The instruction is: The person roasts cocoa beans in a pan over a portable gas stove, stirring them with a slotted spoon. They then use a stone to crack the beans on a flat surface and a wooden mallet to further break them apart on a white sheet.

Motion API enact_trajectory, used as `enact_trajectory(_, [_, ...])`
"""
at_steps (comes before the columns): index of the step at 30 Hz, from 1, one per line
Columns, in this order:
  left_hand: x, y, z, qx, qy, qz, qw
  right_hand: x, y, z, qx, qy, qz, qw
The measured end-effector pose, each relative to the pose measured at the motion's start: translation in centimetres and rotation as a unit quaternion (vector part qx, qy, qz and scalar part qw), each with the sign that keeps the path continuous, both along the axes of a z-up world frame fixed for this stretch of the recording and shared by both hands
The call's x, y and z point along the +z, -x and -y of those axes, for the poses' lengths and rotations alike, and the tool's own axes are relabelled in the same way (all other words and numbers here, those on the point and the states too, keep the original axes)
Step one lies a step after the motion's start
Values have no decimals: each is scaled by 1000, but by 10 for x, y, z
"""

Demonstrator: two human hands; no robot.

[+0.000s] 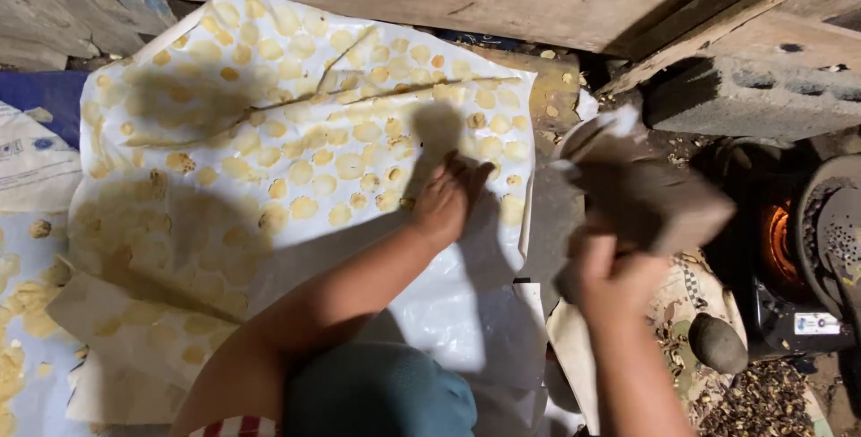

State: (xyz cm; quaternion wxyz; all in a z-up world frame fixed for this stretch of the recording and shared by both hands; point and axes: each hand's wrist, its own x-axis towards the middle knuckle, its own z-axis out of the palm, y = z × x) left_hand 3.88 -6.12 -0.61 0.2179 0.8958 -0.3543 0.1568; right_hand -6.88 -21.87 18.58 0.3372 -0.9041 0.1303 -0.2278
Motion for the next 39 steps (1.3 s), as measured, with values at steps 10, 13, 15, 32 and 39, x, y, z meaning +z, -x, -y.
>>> enact_trajectory(10, [-4, -18, -137, 238, 216, -76, 944, -123, -10, -20, 4, 93, -266, 960])
enact_trajectory(13, [-14, -13, -153, 229, 273, -123, 926, -125, -11, -20, -4, 78, -263, 962])
enact_trajectory(15, [-7, -4, -153, 203, 321, -105, 919, -130, -9, -18, -6, 74, -264, 962])
enact_trajectory(32, [-23, 19, -46, 55, 43, 58, 996, -134, -19, 14, 15, 12, -300, 954])
enact_trajectory(39, [-8, 29, 0, 10, 111, -125, 986, -22, -2, 2, 4, -25, -209, 978])
